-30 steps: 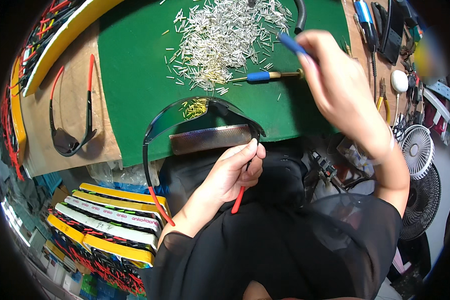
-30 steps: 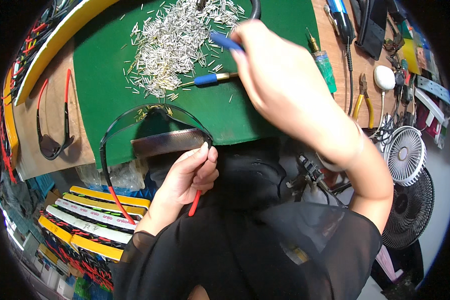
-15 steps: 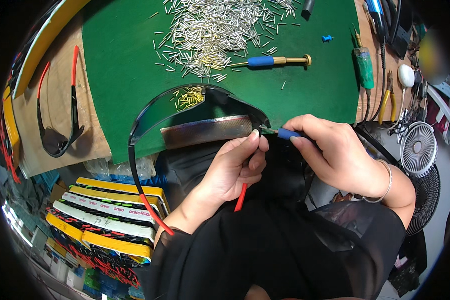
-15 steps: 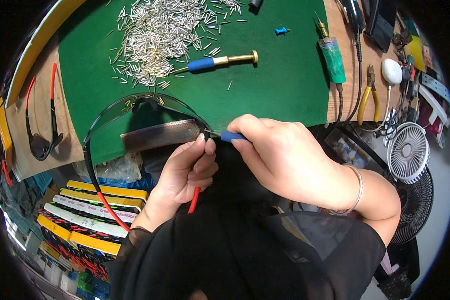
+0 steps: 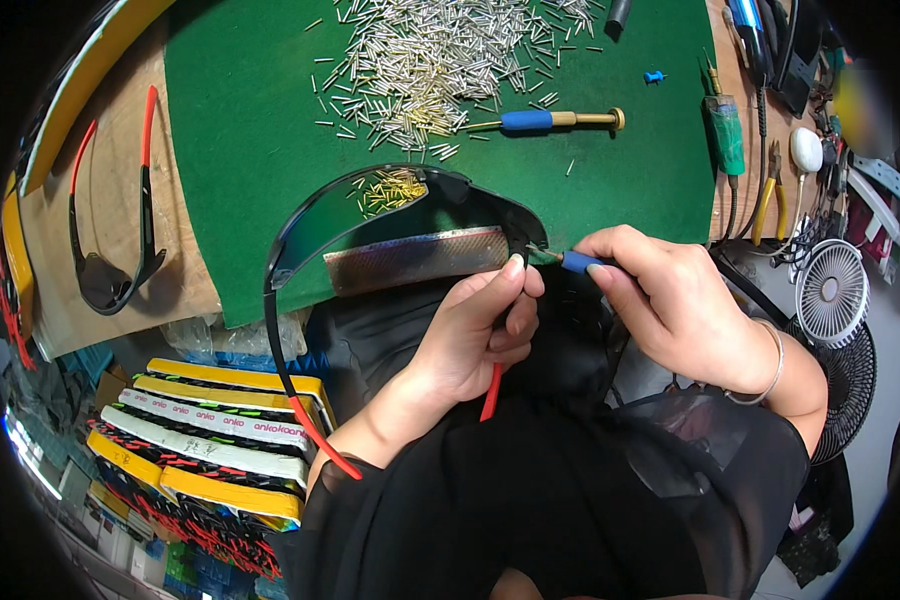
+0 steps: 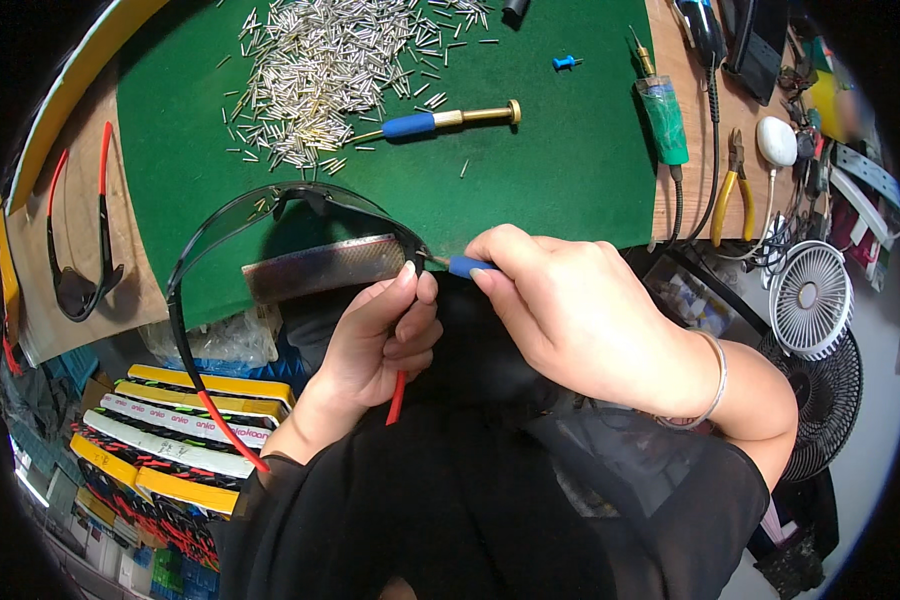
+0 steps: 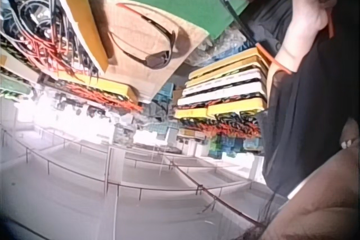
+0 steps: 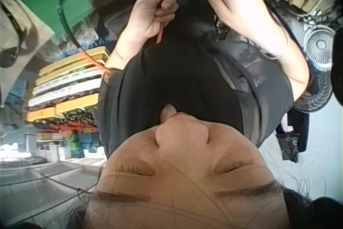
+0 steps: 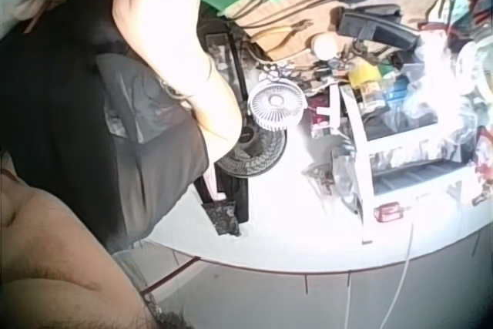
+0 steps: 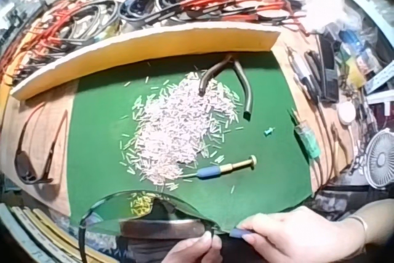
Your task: The person assembles sunglasses by inserting small metal pins into the frame using a screwdriver and pliers. They repeatedly pick up frames, insert pins, and test the fit, working at a cluttered workbench with tools and parts.
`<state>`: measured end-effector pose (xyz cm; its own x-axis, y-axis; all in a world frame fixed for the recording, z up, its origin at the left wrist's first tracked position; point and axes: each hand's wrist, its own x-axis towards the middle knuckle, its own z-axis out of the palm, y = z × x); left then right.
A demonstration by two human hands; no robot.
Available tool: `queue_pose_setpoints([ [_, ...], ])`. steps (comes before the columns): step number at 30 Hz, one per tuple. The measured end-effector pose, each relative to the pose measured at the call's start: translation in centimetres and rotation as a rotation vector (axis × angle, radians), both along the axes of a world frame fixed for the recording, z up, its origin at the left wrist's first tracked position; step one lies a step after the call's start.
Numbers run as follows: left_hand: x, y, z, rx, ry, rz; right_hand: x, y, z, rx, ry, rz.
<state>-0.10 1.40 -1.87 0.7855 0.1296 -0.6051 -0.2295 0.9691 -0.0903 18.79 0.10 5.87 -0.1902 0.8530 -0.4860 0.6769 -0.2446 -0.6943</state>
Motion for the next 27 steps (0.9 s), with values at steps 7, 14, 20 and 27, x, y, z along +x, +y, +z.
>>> queue_pose_setpoints([
  [7,0.1,0.0,0.1,0.013,0.021,-0.007,-0.2,0.0,0.2,-0.084,-0.018,-0.021],
  [14,0.4,-0.1,0.2,0.061,0.075,-0.020,-0.6,1.2,0.6,-0.286,0.028,-0.162],
  [20,0.4,-0.3,-0.3,0.113,0.088,-0.067,-0.9,1.6,0.3,-0.361,0.068,-0.190],
  [27,0.1,-0.4,-1.1,0.084,0.013,-0.078,-1.8,2.1,1.1,-0.631,0.200,-0.462],
])
